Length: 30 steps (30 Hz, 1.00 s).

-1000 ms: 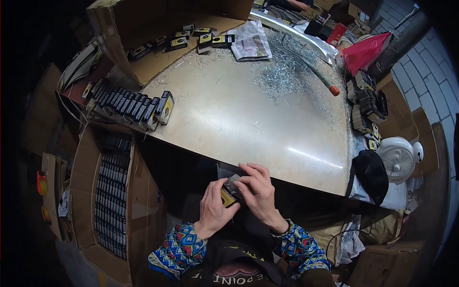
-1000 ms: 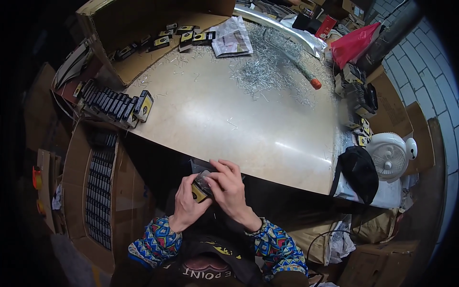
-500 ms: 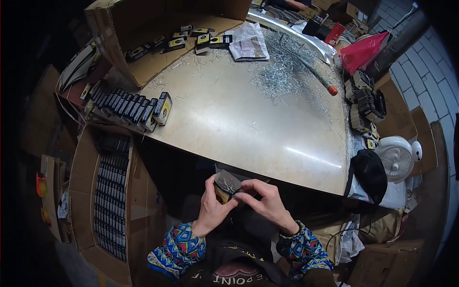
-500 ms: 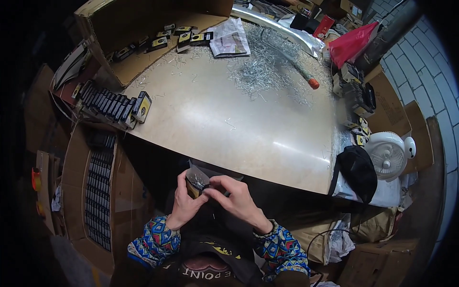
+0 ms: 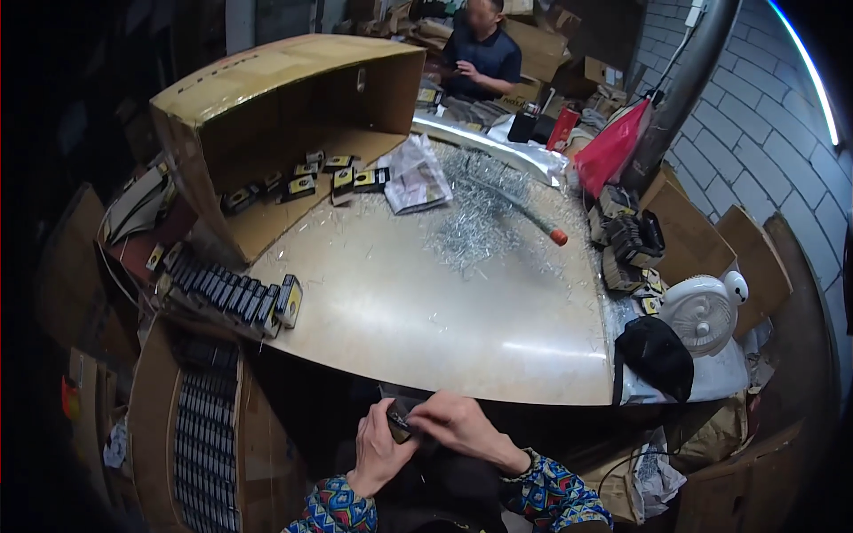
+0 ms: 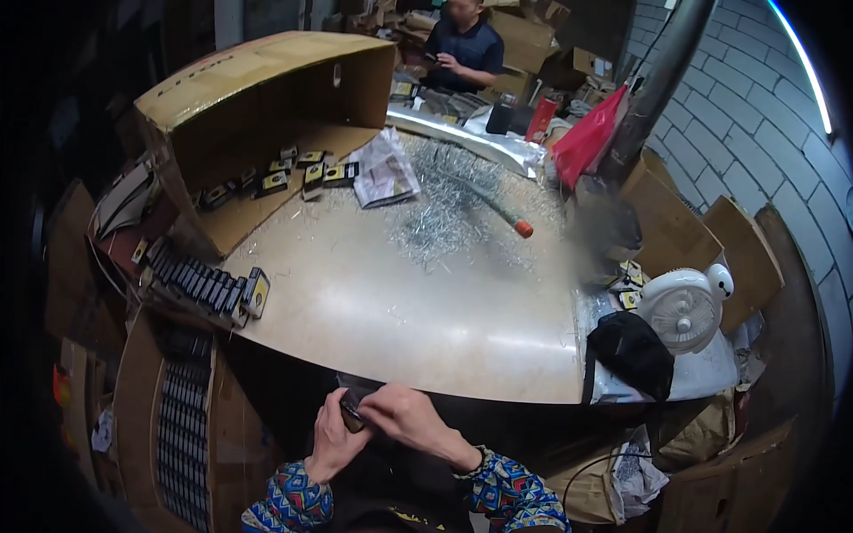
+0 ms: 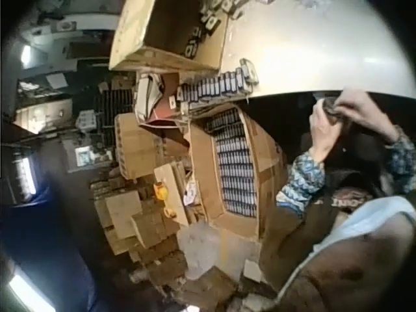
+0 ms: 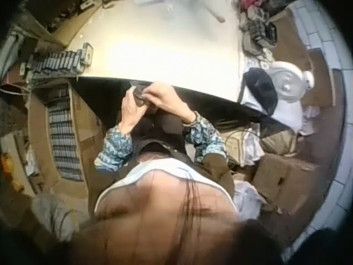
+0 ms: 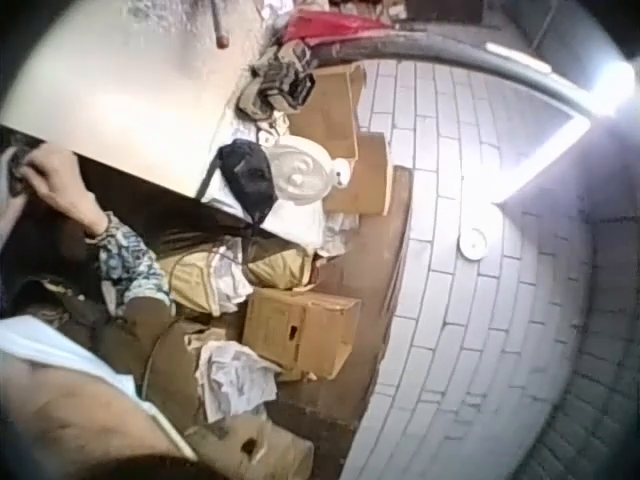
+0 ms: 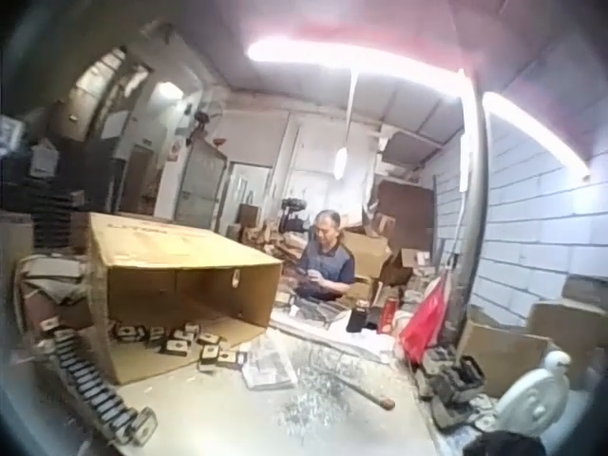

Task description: Packaging small boxed items into larger cardboard containers on an assembly line.

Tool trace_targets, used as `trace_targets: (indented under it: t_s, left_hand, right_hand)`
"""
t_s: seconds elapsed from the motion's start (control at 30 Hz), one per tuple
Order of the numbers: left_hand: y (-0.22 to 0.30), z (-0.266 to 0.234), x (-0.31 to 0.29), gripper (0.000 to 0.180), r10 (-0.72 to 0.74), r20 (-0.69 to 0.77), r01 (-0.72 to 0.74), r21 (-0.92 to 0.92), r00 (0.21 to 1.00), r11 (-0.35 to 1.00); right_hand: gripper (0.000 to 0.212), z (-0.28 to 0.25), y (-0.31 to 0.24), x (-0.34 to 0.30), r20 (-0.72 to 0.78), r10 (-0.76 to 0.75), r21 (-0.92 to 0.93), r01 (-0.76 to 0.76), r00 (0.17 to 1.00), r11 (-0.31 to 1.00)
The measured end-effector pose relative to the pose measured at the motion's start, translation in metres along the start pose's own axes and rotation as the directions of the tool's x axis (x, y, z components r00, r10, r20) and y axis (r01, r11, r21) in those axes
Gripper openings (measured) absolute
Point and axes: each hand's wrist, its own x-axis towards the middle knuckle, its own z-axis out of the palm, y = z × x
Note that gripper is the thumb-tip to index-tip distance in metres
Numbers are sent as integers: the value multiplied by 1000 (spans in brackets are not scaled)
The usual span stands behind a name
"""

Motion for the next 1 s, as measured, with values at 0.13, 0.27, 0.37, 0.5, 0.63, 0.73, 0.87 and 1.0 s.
trace_targets:
  t_s: [0.13,0.27,0.37,0.5,0.63,0.73,0.87,1.0]
  left_hand:
    - [4,-5,4,69,-149,28,152,-162,988,975]
    - [2,-1,-1,67,-106,28,108,-80,994,991]
    - [10,-5,3,69,-104,77,111,-105,992,988]
    - [4,1,1,71,-121,43,125,-125,992,984]
    - [15,-5,8,74,-167,23,169,-185,986,968]
    - [15,-4,16,74,-197,0,191,-242,980,951]
    - [15,-5,13,73,-163,16,163,-159,987,974]
    - [10,-1,10,75,-79,49,79,-7,996,997]
  right_hand:
    - [11,2,1,0,-105,47,-184,-66,993,981]
    - [10,8,-7,-3,-31,-47,-107,43,998,993]
    - [11,9,-2,-5,-122,-2,-208,-24,993,978]
    - [10,11,5,0,-135,1,-177,-25,991,984]
    - [10,-2,-4,2,-166,67,-76,-80,984,994]
    - [16,-12,-7,2,-107,130,77,-122,986,990]
    - [14,-1,-4,-2,-135,239,173,-214,962,961]
    - [13,4,-2,1,-151,62,-6,-64,986,998]
